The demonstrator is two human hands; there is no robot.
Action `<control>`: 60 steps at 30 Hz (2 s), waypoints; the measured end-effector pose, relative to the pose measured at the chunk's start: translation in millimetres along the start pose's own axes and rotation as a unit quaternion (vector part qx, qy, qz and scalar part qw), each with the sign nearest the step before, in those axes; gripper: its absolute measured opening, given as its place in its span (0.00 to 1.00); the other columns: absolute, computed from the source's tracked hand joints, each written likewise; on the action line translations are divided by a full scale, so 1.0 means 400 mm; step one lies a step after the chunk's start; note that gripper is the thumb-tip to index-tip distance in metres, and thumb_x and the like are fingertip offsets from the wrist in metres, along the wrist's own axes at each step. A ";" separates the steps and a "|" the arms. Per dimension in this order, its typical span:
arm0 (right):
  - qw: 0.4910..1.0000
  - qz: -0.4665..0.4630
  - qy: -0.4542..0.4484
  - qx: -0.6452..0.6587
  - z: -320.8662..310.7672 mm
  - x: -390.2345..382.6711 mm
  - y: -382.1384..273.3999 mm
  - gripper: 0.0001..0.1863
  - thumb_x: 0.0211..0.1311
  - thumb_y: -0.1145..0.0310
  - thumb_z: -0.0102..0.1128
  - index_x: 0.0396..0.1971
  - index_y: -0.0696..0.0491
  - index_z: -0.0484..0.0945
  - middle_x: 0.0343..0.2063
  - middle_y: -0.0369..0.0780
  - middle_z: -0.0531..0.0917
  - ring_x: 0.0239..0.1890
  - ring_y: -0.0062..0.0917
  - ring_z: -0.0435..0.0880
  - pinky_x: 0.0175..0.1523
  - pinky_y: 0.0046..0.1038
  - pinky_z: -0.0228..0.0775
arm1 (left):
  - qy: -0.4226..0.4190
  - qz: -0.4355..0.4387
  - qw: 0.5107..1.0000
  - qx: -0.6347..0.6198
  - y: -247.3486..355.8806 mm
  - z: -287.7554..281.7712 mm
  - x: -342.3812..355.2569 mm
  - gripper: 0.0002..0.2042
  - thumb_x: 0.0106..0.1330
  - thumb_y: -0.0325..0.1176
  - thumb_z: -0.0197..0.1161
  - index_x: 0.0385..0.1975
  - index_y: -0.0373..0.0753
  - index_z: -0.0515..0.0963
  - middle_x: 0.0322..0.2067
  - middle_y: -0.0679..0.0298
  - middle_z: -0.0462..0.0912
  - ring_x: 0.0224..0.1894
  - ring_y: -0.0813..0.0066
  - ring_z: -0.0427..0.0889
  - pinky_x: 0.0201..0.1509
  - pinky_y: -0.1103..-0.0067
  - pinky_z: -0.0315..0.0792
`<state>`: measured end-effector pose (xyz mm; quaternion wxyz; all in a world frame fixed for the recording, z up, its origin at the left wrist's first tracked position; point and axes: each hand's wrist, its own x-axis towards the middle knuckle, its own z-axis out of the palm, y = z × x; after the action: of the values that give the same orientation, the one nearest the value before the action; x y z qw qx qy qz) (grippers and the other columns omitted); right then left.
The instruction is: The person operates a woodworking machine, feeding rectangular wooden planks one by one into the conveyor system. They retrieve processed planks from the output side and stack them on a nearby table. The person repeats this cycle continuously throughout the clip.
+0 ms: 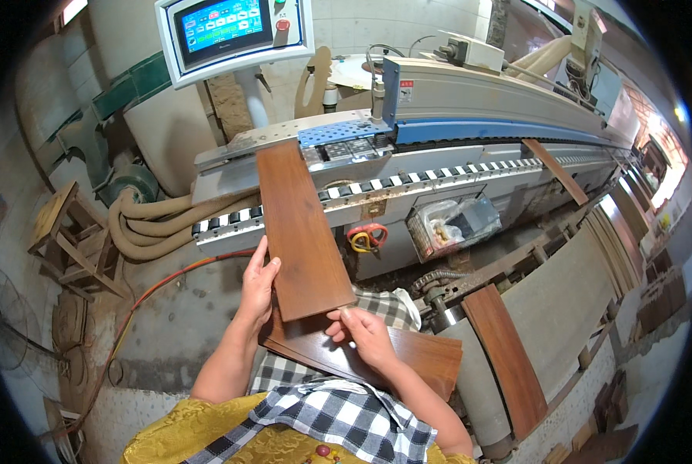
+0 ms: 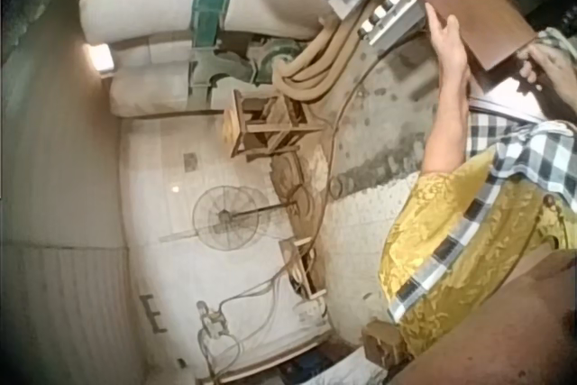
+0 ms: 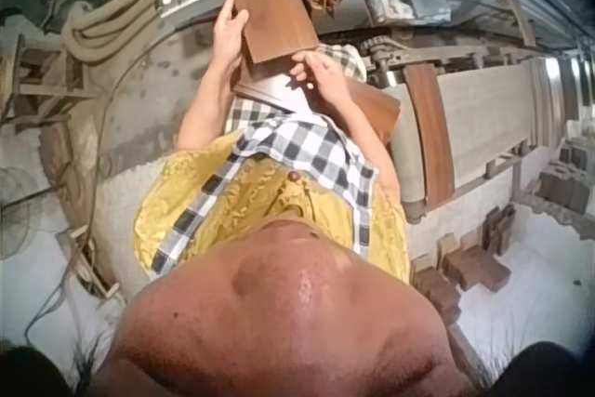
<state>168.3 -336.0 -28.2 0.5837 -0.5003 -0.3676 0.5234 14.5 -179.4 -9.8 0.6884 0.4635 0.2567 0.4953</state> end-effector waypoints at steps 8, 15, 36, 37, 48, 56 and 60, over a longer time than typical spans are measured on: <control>0.990 0.015 0.138 -0.024 -0.136 -0.175 0.037 0.16 0.67 0.64 0.45 0.41 0.61 0.76 0.29 0.39 0.82 0.28 0.16 0.78 0.37 0.18 0.70 | -0.017 -0.042 0.997 0.066 0.006 -0.028 0.015 0.29 0.67 0.27 0.50 0.65 0.34 0.48 0.57 0.60 0.66 0.53 0.78 0.70 0.56 0.80 0.65; 0.961 -0.017 0.272 0.055 -0.209 -0.279 0.068 0.14 0.66 0.65 0.47 0.39 0.61 0.75 0.27 0.41 0.81 0.27 0.20 0.78 0.36 0.20 0.71 | -0.026 -0.076 0.991 0.106 0.032 0.001 0.011 0.29 0.67 0.31 0.52 0.66 0.40 0.49 0.42 0.70 0.74 0.28 0.90 0.68 0.30 0.88 0.65; 0.925 -0.032 0.378 0.018 -0.286 -0.354 0.070 0.14 0.66 0.64 0.49 0.38 0.60 0.75 0.25 0.40 0.81 0.24 0.18 0.77 0.33 0.18 0.70 | -0.086 -0.098 0.988 0.077 -0.179 0.320 0.132 0.31 0.68 0.30 0.49 0.67 0.43 0.40 0.23 0.66 0.77 0.17 0.83 0.72 0.20 0.84 0.68; 0.920 -0.039 0.389 0.025 -0.284 -0.360 0.060 0.14 0.66 0.64 0.49 0.38 0.60 0.75 0.25 0.39 0.81 0.24 0.18 0.77 0.33 0.18 0.70 | -0.089 -0.101 0.988 0.076 -0.186 0.341 0.134 0.32 0.68 0.30 0.48 0.67 0.43 0.40 0.23 0.65 0.77 0.16 0.82 0.73 0.19 0.84 0.68; 0.845 -0.088 0.499 -0.172 -0.442 -0.432 0.248 0.12 0.62 0.68 0.51 0.42 0.58 0.75 0.29 0.35 0.78 0.23 0.13 0.72 0.26 0.15 0.64 | -0.255 -0.111 0.945 0.173 -0.240 0.402 0.189 0.31 0.66 0.33 0.50 0.66 0.41 0.43 0.34 0.61 0.79 0.32 0.78 0.79 0.33 0.83 0.72; 0.891 0.042 0.408 -0.195 -0.579 -0.494 0.403 0.31 0.56 0.54 0.58 0.59 0.49 0.63 0.45 0.43 0.73 0.43 0.33 0.76 0.42 0.45 0.75 | -0.016 0.197 0.696 0.690 -0.015 -0.031 -0.026 0.25 0.56 0.40 0.60 0.50 0.33 0.65 0.48 0.55 0.70 0.51 0.60 0.68 0.53 0.63 0.60; 0.890 0.051 0.403 -0.207 -0.513 -0.452 0.339 0.20 0.60 0.60 0.54 0.45 0.59 0.72 0.38 0.39 0.75 0.34 0.25 0.74 0.34 0.24 0.69 | -0.002 -0.009 0.721 0.692 0.012 -0.176 -0.145 0.28 0.61 0.46 0.54 0.55 0.32 0.64 0.56 0.52 0.65 0.59 0.58 0.62 0.64 0.57 0.47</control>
<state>297.8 -560.3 -189.4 0.5378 -0.7956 -0.1745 0.2177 -66.6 -205.4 -42.5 0.1808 0.8097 0.5311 0.1722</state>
